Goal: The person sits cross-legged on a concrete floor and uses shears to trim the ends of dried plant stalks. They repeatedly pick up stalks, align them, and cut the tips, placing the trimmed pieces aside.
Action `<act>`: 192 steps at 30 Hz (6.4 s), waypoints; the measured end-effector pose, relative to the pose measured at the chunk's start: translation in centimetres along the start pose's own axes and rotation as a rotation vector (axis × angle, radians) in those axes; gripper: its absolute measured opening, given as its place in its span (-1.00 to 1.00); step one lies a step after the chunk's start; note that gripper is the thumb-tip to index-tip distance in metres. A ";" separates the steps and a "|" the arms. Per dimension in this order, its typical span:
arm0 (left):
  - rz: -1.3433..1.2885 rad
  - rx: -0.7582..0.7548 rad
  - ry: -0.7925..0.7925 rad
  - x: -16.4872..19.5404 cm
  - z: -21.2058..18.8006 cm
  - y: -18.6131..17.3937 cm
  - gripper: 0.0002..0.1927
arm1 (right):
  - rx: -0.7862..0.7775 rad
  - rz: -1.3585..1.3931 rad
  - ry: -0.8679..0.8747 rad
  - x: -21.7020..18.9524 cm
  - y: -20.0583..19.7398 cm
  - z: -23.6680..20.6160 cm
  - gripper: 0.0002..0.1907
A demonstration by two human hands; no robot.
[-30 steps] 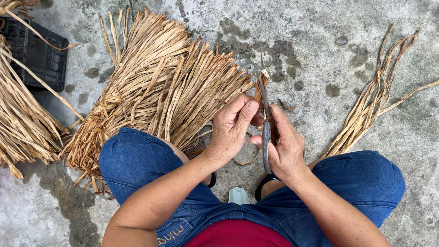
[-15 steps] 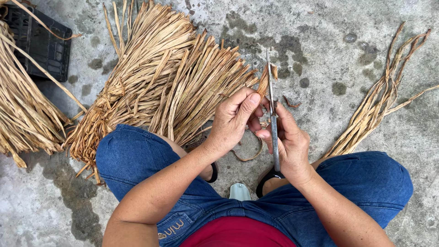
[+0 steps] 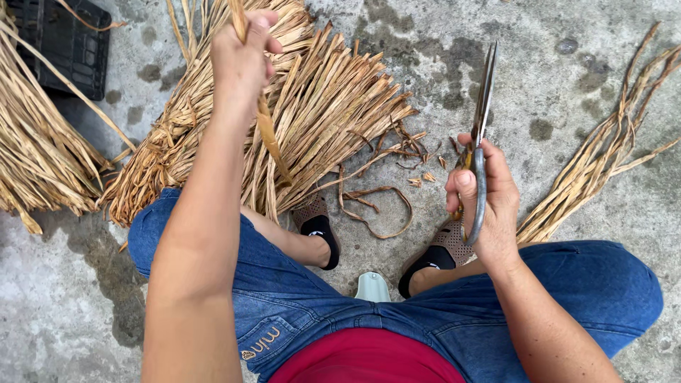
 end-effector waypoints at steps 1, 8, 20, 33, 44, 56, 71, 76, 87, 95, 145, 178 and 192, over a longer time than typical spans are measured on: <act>0.053 0.035 -0.075 -0.7 1.7 -0.5 -0.73 | -0.007 -0.003 0.019 0.2 0.0 0.1 -0.40; 0.571 0.178 -0.505 -11.4 5.6 -0.3 -0.71 | -0.055 -0.052 0.148 1.6 0.0 0.2 -0.42; 0.916 0.190 -0.299 -16.5 4.1 2.5 -0.72 | -0.063 -0.074 0.220 4.0 0.0 0.6 -0.45; 0.073 -0.738 -0.252 -5.2 -9.0 12.8 -0.75 | 0.255 0.245 -0.106 1.8 -1.9 1.7 -0.27; 0.102 -0.894 -0.014 -3.3 -17.9 11.8 -0.62 | 0.258 0.161 -0.274 -0.4 -1.5 0.0 -0.50; -0.329 -0.698 -0.042 -2.1 -17.1 13.3 -0.78 | -0.004 -0.065 -0.256 0.2 -0.5 -0.6 -0.20; -0.398 -0.649 -0.064 -2.3 -17.1 13.3 -0.75 | -0.079 -0.285 -0.212 0.7 1.2 -1.0 -0.19; -0.389 -0.663 -0.064 -2.3 -17.1 13.5 -0.76 | -0.029 -0.188 -0.093 1.6 1.4 -1.8 -0.25; -0.343 -0.691 -0.035 -2.6 -17.1 13.3 -0.76 | 0.072 0.016 -0.006 2.3 1.7 -1.9 -0.48; -0.104 -0.199 0.165 -0.4 -8.8 6.9 -0.70 | 0.072 0.101 0.019 1.4 0.1 -0.8 -0.62; 0.182 -0.669 0.065 -4.8 -16.7 10.6 -0.76 | 0.280 0.371 -0.092 1.5 -1.2 0.3 -0.44; 0.256 -0.394 0.581 -2.4 -20.3 11.6 -0.54 | 0.205 0.235 -0.123 1.0 -0.1 -0.6 -0.49; 0.215 -0.250 0.572 -3.0 -17.7 10.6 -0.75 | 0.146 0.467 0.002 1.2 -0.9 -0.2 -0.48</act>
Point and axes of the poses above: each hand's wrist, its own z-axis towards the middle knuckle, its own y-axis out of the palm, x = y × z, the point moved 2 cm from there along z, towards the middle knuckle, and after that the axes turned 15 degrees about -y, right-handed, at the moved point
